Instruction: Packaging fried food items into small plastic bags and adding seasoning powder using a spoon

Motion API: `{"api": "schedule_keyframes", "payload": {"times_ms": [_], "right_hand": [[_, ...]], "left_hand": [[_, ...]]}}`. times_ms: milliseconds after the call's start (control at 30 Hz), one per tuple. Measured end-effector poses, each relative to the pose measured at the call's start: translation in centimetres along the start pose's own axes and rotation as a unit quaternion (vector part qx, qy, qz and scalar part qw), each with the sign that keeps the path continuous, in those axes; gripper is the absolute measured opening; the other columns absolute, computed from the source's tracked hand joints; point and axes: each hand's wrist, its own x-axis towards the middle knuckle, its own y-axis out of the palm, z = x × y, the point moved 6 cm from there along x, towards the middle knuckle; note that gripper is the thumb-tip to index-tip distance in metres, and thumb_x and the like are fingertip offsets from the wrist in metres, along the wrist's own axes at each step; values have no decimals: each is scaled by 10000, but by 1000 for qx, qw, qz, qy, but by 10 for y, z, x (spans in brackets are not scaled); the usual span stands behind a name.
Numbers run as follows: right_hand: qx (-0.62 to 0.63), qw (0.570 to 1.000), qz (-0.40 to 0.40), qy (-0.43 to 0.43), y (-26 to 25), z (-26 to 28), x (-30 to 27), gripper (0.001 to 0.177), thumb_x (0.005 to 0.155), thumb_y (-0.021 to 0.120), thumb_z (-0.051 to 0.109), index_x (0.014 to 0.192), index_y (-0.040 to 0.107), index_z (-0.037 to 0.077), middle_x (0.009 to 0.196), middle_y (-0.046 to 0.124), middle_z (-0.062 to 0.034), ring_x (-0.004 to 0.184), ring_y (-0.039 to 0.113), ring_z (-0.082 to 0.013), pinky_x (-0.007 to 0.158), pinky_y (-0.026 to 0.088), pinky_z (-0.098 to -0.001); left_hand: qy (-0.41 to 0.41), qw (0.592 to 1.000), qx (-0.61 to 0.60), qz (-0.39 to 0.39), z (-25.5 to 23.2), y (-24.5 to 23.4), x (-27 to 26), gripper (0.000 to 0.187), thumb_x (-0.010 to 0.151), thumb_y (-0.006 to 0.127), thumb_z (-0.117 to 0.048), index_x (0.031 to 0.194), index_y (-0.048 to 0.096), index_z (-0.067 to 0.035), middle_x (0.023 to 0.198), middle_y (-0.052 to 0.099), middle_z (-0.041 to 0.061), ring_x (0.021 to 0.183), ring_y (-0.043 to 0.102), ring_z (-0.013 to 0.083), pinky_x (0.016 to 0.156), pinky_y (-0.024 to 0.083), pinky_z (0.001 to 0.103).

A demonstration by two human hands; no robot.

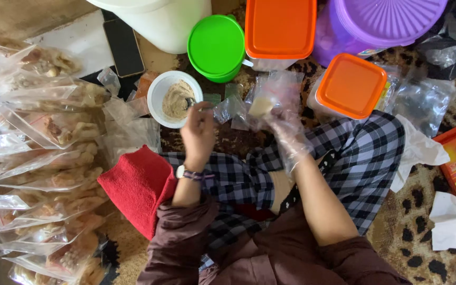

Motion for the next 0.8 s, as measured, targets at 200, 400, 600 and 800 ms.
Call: {"api": "schedule_keyframes", "payload": {"times_ms": [200, 400, 600, 800], "right_hand": [[248, 967, 55, 10, 7, -25, 1, 354, 906, 789, 109, 1203, 658, -33, 1104, 672, -232, 1041, 716, -315, 922, 606, -453], [-94, 988, 121, 3, 20, 34, -31, 243, 865, 733, 441, 1018, 757, 254, 1177, 772, 38, 1085, 703, -171, 946, 504, -314], [-148, 958, 243, -32, 51, 90, -64, 553, 902, 688, 383, 1428, 594, 240, 1404, 676, -6, 1265, 653, -146, 1084, 491, -281], [-243, 947, 200, -65, 65, 133, -94, 597, 872, 552, 599, 1418, 531, 359, 1293, 694, 109, 1122, 686, -141, 841, 570, -328]], "left_hand": [[116, 991, 9, -68, -75, -121, 14, 457, 979, 687, 96, 1402, 543, 0, 1297, 596, 272, 1261, 563, 426, 1068, 436, 590], [67, 975, 178, -115, -89, -219, -54, 435, 1033, 619, 102, 1440, 474, 50, 1525, 470, 283, 1463, 441, 409, 1245, 357, 491], [-6, 968, 171, -182, -5, -219, -145, 514, 1033, 630, -150, 1462, 454, 71, 1533, 390, 320, 1469, 407, 406, 1213, 396, 472], [-107, 968, 204, -99, 20, -190, -153, 930, 930, 645, -478, 1637, 186, -84, 1715, 58, 235, 1592, 156, 449, 1275, 196, 583]]}}
